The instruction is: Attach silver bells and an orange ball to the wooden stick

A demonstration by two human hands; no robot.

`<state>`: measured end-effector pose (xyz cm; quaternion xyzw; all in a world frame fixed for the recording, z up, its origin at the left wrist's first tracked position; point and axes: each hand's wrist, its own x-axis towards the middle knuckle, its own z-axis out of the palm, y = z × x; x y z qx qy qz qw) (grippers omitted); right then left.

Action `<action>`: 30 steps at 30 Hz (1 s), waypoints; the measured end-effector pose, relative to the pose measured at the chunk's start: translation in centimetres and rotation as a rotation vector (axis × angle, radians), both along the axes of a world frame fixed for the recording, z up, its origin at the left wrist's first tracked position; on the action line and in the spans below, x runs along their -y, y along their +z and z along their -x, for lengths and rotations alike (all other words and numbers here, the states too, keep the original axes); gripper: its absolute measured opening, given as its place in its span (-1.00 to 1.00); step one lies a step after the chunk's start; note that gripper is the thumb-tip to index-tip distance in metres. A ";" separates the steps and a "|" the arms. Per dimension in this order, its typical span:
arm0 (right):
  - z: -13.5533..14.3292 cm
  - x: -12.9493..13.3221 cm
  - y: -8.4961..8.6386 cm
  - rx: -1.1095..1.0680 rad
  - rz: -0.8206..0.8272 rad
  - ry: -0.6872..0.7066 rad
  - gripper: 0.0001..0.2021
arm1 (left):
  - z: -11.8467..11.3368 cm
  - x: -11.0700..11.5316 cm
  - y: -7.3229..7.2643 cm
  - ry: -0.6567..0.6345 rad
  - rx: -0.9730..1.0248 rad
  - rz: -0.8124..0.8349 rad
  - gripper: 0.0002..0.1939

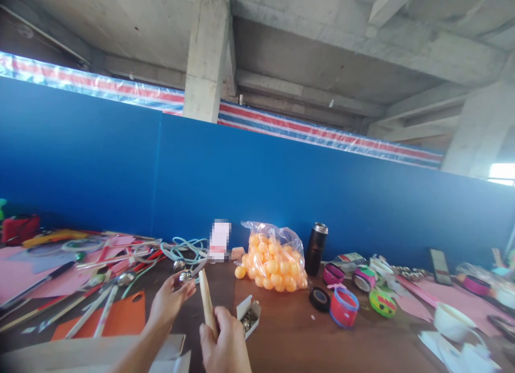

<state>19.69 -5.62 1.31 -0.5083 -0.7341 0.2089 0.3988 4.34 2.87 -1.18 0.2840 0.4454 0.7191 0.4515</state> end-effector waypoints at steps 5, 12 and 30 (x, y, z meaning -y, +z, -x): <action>0.1 -0.2 -0.3 -0.029 0.023 0.002 -0.84 | 0.0 -0.1 -0.1 0.003 0.004 0.001 -0.66; 0.0 0.2 0.2 -0.013 0.002 0.005 -0.87 | 0.0 0.0 -0.1 -0.012 -0.007 -0.007 -0.66; 0.2 0.3 0.1 -0.030 0.008 0.000 -0.80 | 0.0 0.3 0.3 -0.062 0.275 -0.014 -0.92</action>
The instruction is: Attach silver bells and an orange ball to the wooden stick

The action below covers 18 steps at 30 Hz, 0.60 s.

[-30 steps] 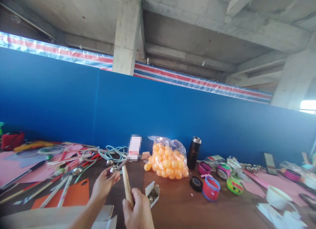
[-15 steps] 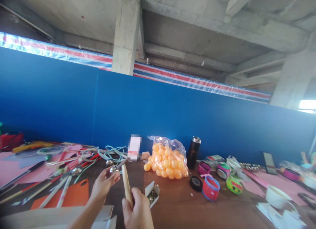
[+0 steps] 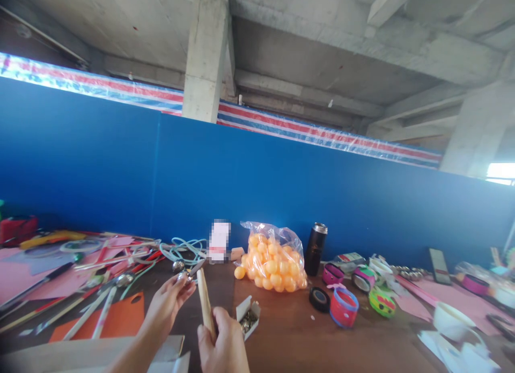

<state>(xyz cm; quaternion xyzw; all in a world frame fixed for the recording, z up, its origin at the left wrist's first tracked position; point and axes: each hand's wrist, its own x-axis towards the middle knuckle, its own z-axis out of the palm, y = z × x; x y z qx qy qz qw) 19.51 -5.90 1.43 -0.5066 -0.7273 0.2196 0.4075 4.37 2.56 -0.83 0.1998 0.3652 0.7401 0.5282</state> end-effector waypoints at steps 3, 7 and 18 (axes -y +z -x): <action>0.1 0.1 0.2 0.013 0.006 0.012 -0.80 | 0.0 -0.1 -0.3 -0.035 0.013 -0.015 -0.95; 0.1 0.1 0.3 0.009 0.010 0.015 -0.81 | 0.2 -0.4 -0.9 -0.048 0.034 -0.031 -0.96; 0.1 -0.1 -0.2 0.026 0.006 0.009 -0.80 | 0.2 -0.4 -0.9 -0.089 0.097 -0.006 -0.93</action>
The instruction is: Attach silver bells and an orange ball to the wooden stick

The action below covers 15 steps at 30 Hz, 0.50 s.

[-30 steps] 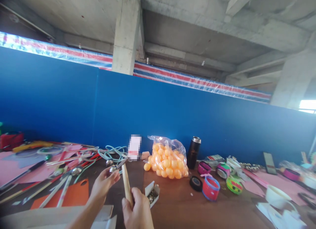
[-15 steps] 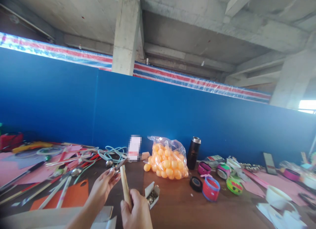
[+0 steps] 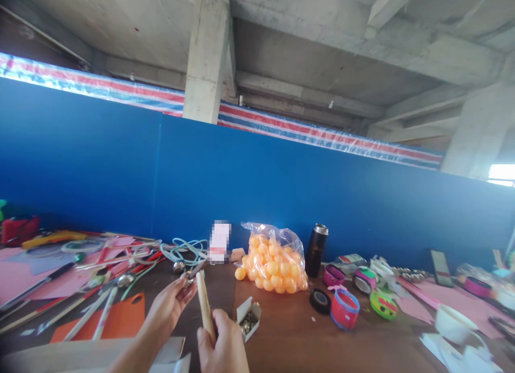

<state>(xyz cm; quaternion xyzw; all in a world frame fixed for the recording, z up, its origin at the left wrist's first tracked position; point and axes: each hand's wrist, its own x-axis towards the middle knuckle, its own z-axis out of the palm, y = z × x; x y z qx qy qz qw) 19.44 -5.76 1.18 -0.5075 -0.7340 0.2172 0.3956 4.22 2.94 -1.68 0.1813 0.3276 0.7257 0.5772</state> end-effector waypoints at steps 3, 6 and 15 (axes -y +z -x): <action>0.0 0.0 -0.1 0.004 -0.013 -0.015 -0.81 | 0.0 0.0 -0.1 -0.014 0.001 -0.005 -0.95; 0.1 0.0 -0.1 0.012 -0.021 -0.014 -0.82 | 0.0 -0.2 -0.3 -0.005 0.011 0.003 -0.95; 0.2 -0.4 -0.8 0.014 -0.046 -0.021 -0.81 | 0.0 -0.2 0.0 0.002 0.031 0.026 -0.94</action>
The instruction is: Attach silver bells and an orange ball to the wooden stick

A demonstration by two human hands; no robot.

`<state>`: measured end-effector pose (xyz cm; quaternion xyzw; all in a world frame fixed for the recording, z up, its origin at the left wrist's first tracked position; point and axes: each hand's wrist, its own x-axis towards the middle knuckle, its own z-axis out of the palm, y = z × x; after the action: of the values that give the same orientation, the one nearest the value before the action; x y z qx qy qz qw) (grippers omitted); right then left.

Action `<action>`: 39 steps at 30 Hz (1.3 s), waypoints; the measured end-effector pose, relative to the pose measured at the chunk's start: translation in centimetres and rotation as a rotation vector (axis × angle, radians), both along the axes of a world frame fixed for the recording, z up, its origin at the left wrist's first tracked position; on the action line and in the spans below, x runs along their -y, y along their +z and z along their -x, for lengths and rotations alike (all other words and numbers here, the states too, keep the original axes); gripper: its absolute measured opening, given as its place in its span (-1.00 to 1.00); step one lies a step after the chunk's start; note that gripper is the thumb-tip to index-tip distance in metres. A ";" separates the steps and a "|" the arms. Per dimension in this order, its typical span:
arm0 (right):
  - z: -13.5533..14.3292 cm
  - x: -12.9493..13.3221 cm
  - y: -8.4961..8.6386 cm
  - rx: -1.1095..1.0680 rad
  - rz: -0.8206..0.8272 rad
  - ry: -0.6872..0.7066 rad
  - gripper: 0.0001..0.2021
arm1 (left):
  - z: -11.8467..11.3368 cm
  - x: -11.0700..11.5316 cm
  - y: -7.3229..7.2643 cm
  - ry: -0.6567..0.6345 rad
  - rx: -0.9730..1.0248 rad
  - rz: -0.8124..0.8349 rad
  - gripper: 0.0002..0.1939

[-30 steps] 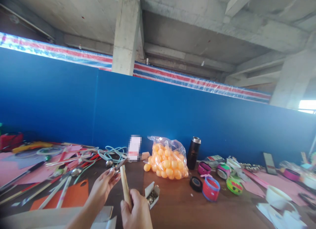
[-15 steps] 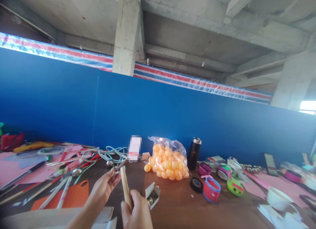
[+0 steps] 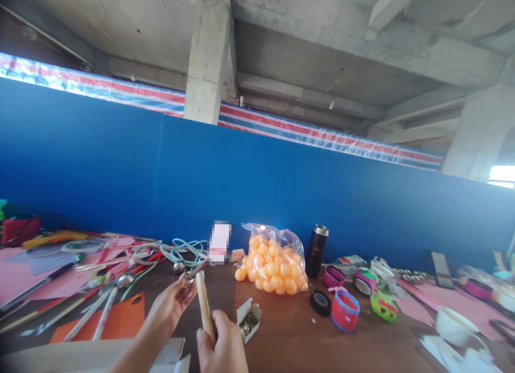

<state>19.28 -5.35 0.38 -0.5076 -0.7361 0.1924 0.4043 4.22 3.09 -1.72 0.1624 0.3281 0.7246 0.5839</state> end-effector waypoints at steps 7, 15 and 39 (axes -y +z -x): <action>0.0 0.2 0.2 -0.013 0.019 0.011 -0.81 | 0.0 0.0 0.1 0.017 -0.013 0.021 -0.95; 0.0 0.1 0.1 0.040 0.016 0.011 -0.89 | 0.0 0.1 0.0 0.031 -0.072 0.038 -0.95; -0.2 0.2 0.6 0.034 0.032 0.033 -0.90 | -0.1 0.4 0.4 0.044 -0.080 0.061 -0.96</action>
<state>19.50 -5.57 1.02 -0.5050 -0.7480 0.2021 0.3804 4.28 2.71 -1.35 0.1661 0.3767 0.7199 0.5587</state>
